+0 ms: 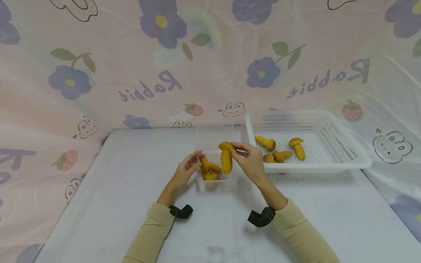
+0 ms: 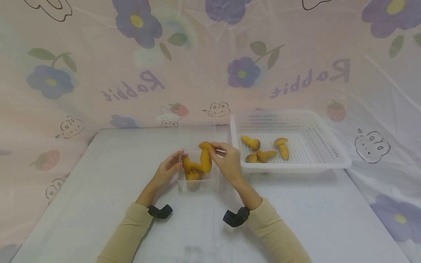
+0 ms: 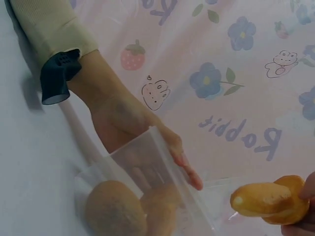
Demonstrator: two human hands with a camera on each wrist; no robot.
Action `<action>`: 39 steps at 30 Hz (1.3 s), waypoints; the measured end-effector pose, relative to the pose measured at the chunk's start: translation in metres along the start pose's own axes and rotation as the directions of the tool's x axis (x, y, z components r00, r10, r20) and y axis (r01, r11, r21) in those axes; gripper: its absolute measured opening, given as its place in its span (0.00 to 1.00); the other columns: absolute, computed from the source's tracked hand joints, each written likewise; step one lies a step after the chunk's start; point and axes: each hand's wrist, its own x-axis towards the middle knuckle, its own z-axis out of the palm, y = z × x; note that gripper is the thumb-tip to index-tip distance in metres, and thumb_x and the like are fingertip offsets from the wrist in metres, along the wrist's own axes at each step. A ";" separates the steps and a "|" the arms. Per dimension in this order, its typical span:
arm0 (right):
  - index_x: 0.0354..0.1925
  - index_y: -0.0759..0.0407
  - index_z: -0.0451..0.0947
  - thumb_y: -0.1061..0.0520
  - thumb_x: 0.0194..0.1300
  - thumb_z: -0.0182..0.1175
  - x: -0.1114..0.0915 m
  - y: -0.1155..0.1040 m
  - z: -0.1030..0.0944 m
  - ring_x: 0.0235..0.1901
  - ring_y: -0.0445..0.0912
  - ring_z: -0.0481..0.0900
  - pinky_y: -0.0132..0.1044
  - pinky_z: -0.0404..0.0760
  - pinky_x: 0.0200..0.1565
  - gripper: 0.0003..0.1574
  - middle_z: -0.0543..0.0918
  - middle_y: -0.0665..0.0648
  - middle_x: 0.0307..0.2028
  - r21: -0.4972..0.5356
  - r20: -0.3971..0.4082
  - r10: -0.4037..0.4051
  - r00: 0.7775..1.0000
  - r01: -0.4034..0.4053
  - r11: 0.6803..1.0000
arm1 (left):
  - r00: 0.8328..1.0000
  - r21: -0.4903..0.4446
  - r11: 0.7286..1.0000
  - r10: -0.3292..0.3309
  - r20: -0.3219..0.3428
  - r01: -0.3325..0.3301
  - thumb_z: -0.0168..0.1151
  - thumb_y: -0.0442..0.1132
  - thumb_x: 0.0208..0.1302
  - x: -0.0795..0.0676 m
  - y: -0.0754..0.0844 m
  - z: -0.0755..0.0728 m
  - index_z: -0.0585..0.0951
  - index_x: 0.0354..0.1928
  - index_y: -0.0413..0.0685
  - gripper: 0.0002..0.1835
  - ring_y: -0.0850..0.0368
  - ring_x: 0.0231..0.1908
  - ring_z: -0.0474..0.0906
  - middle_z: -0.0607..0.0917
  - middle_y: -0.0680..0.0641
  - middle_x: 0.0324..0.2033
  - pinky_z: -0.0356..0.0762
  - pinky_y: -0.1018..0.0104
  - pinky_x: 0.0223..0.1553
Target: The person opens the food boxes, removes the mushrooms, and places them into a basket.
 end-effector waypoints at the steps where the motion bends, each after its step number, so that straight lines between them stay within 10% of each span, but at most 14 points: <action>1: 0.45 0.73 0.82 0.68 0.58 0.65 0.001 -0.001 -0.002 0.44 0.61 0.85 0.35 0.87 0.44 0.15 0.86 0.71 0.45 0.005 -0.004 0.004 1.000 -0.004 1.000 | 1.000 0.002 1.000 0.001 -0.001 -0.001 0.51 0.37 0.72 0.000 0.000 0.000 0.59 0.70 0.35 0.28 0.39 0.70 0.62 0.70 0.33 0.66 0.70 0.83 0.60; 13: 0.48 0.74 0.80 0.67 0.61 0.63 0.017 -0.004 -0.025 0.37 0.20 0.78 0.15 0.81 0.39 0.16 0.84 0.73 0.47 0.044 -0.031 0.110 0.993 -0.108 0.993 | 1.000 0.020 1.000 0.017 0.001 -0.017 0.50 0.35 0.72 -0.001 0.000 0.001 0.60 0.70 0.35 0.27 0.39 0.70 0.62 0.70 0.33 0.66 0.68 0.79 0.65; 21: 0.48 0.75 0.79 0.64 0.63 0.62 0.031 -0.001 -0.044 0.36 0.24 0.80 0.16 0.81 0.40 0.18 0.82 0.75 0.48 0.054 -0.049 0.145 0.988 -0.142 0.988 | 1.000 0.001 1.000 0.004 -0.002 -0.004 0.50 0.35 0.72 -0.001 0.002 0.001 0.59 0.70 0.34 0.28 0.39 0.70 0.62 0.70 0.33 0.67 0.69 0.80 0.63; 28: 0.48 0.74 0.80 0.61 0.63 0.62 0.039 0.006 -0.058 0.37 0.27 0.82 0.17 0.81 0.42 0.18 0.82 0.77 0.48 0.067 -0.070 0.141 0.988 -0.136 0.988 | 1.000 0.021 1.000 -0.013 -0.005 0.013 0.50 0.38 0.73 -0.002 0.003 0.001 0.59 0.71 0.36 0.28 0.41 0.73 0.59 0.69 0.34 0.67 0.58 0.51 0.73; 35: 0.48 0.74 0.80 0.60 0.63 0.63 0.046 0.011 -0.069 0.34 0.22 0.80 0.14 0.80 0.40 0.20 0.83 0.32 0.31 0.050 -0.082 0.180 0.980 -0.176 0.983 | 1.000 0.019 1.000 -0.010 0.001 0.010 0.50 0.37 0.73 -0.002 0.004 0.001 0.59 0.71 0.36 0.28 0.42 0.73 0.58 0.69 0.35 0.67 0.54 0.47 0.74; 39: 0.50 0.74 0.78 0.58 0.64 0.62 0.050 0.012 -0.077 0.34 0.22 0.79 0.13 0.79 0.41 0.22 0.80 0.25 0.29 0.052 -0.069 0.209 0.975 -0.206 0.977 | 1.000 0.016 1.000 -0.009 0.003 0.009 0.50 0.36 0.73 -0.002 0.003 0.001 0.60 0.70 0.36 0.28 0.41 0.73 0.58 0.69 0.34 0.67 0.54 0.47 0.74</action>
